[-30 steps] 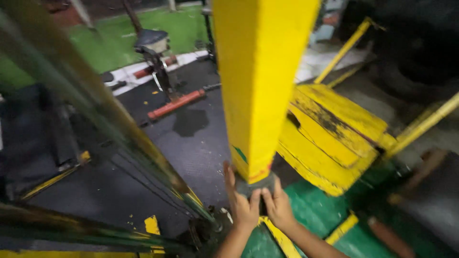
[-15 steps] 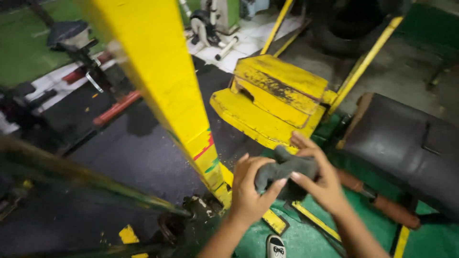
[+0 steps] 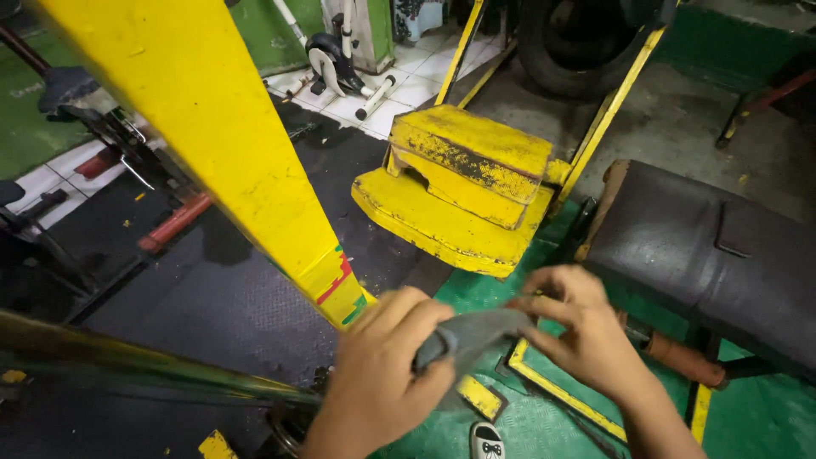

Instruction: The recorder wipes down various pieces of gym equipment including an exercise bike, a weight machine, and a treadmill with a cloth.

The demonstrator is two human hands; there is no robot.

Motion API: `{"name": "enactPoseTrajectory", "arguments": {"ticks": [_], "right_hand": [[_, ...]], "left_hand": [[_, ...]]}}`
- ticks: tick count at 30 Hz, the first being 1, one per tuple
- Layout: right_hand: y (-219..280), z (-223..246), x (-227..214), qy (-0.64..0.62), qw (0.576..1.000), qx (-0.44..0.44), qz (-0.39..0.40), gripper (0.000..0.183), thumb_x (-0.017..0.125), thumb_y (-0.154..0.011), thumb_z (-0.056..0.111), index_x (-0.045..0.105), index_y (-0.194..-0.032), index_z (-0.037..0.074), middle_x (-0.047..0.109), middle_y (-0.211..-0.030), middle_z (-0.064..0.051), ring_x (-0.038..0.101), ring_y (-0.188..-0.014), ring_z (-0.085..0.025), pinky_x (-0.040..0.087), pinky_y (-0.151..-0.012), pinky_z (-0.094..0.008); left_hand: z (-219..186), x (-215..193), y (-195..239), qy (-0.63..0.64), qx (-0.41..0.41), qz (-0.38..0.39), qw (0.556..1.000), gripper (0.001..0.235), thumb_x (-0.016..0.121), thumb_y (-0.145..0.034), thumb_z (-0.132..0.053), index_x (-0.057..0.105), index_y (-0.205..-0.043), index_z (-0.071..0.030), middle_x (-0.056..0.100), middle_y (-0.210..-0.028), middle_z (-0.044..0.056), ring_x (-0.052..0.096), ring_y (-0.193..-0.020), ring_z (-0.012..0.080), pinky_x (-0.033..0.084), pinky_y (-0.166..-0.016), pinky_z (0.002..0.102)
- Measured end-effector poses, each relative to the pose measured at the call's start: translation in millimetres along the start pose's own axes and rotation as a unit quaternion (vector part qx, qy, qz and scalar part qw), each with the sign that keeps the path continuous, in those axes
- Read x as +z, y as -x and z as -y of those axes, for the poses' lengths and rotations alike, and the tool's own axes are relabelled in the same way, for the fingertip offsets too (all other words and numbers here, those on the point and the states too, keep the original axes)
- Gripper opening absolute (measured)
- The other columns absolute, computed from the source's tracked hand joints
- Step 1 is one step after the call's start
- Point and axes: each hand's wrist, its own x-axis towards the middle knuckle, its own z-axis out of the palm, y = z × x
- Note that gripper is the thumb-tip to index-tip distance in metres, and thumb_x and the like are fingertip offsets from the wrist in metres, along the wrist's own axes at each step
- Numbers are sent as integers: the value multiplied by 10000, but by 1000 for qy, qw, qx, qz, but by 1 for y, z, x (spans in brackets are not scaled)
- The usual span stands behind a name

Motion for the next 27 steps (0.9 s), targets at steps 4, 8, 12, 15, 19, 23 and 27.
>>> {"name": "enactPoseTrajectory", "arguments": {"ticks": [4,8,12,15,19,23,27], "right_hand": [[0,26,10,111,986,37,-119,381,845,-784,160,826,-1160,221,692,-910,-60,644,-879,-209,498,-836,-370],[-17,50,22,-41,983,16,-178,389,757,-783,68,755,-1165,144,725,-910,-57,682,-786,-204,542,-752,-348],[-47,76,28,-42,965,-163,-201,362,762,-766,112,703,-1118,53,687,-971,-112,618,-894,-307,492,-816,-402],[-89,103,14,-65,944,-232,-226,391,772,-817,212,700,-1152,23,695,-1022,-142,580,-885,-321,459,-833,-417],[-170,154,-7,-152,913,-291,-240,463,697,-1027,253,534,-1406,45,591,-1386,-127,582,-1290,-273,462,-1101,-373],[-210,200,13,-307,877,-307,-207,675,523,-1172,386,190,-1644,36,293,-1704,-129,344,-1536,-243,277,-1298,-343],[-200,158,81,-332,892,-235,-195,724,432,-1097,406,254,-1650,-26,388,-1621,-183,360,-1554,-277,258,-1354,-393]], "left_hand": [[9,-4,23,-203,113,-139,963,413,707,-642,-125,659,-1052,-90,597,-1045,71,621,-931,364,463,-819,483],[33,7,60,-202,-159,-184,949,502,703,-729,-77,796,-1194,-242,539,-1025,59,624,-889,265,520,-823,396],[17,0,53,-166,-64,-384,906,372,617,-833,42,698,-1178,-72,422,-1285,179,610,-1051,242,501,-959,402],[-7,-30,20,-233,-18,-471,851,402,599,-917,26,541,-1309,-44,373,-1518,231,505,-1370,388,412,-1173,495],[-23,-67,-41,-101,56,-492,863,694,647,-1071,-299,277,-1614,-75,203,-1677,231,374,-1481,346,464,-1076,360],[14,-81,-75,-209,53,-463,860,789,577,-1111,-438,191,-1654,-16,178,-1725,198,223,-1617,384,190,-1340,448],[54,-50,-52,-79,93,-445,887,834,508,-1133,-500,153,-1689,11,160,-1727,245,219,-1628,413,193,-1352,458]]}}
